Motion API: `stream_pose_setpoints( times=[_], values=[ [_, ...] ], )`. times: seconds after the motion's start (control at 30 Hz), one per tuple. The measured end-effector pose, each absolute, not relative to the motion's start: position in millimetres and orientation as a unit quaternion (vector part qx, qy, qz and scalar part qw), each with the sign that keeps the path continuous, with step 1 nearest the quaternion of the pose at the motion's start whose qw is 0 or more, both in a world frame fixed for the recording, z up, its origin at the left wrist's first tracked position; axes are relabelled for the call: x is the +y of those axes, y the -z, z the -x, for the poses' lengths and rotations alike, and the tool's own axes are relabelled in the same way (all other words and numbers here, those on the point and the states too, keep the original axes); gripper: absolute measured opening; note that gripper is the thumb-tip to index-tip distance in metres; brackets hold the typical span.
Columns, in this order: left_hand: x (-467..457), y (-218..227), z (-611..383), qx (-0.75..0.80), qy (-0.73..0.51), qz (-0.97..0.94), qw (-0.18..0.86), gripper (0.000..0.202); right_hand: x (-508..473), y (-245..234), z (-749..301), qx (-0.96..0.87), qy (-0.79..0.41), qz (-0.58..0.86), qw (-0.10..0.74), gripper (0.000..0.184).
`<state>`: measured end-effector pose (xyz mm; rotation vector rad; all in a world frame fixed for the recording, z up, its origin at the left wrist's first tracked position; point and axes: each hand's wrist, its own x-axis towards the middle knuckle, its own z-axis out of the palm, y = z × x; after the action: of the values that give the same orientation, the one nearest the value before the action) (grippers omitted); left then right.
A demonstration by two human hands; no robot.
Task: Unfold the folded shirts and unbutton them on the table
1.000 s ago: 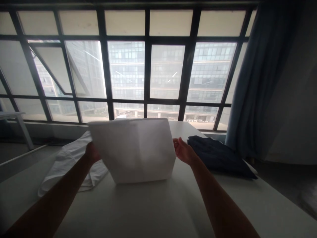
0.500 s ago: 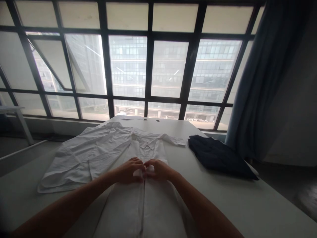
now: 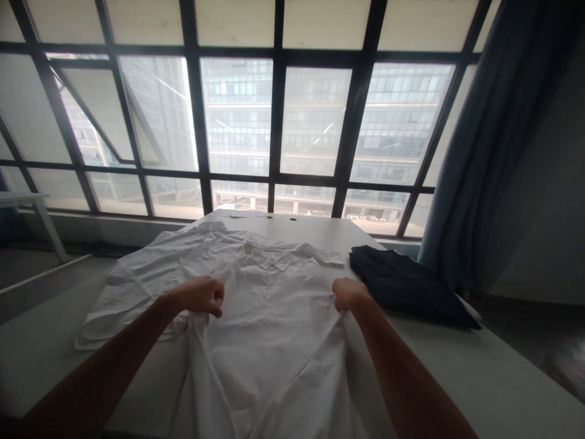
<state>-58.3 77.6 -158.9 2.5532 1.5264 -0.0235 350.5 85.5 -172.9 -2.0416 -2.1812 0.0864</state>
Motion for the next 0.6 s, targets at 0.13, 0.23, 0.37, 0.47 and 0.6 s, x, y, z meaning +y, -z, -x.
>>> stream_pose_setpoints(
  times=[0.13,0.23,0.37,0.47,0.6],
  values=[
    [57.9,162.4,23.7,0.385,0.01,-0.915,0.121,0.071,65.4,172.4,-311.0,-0.825,-0.117,0.553,0.025,0.071],
    [57.7,173.4,13.6,0.361,0.024,-0.918,0.161,0.063,50.3,172.1,-282.6,-0.873,-0.219,0.437,0.006,0.083],
    [67.3,188.3,17.7,0.369,0.028,-0.899,0.233,0.029,40.4,178.0,-265.8,-0.88,-0.268,0.387,0.064,0.031],
    [71.3,192.6,21.8,0.358,0.016,-0.893,0.27,0.019,38.4,182.4,-259.9,-0.869,-0.297,0.392,0.062,0.011],
    [74.6,194.1,25.5,0.356,0.008,-0.888,0.29,0.02,36.4,172.2,-264.1,-0.88,-0.278,0.384,0.03,0.01]
  ],
)
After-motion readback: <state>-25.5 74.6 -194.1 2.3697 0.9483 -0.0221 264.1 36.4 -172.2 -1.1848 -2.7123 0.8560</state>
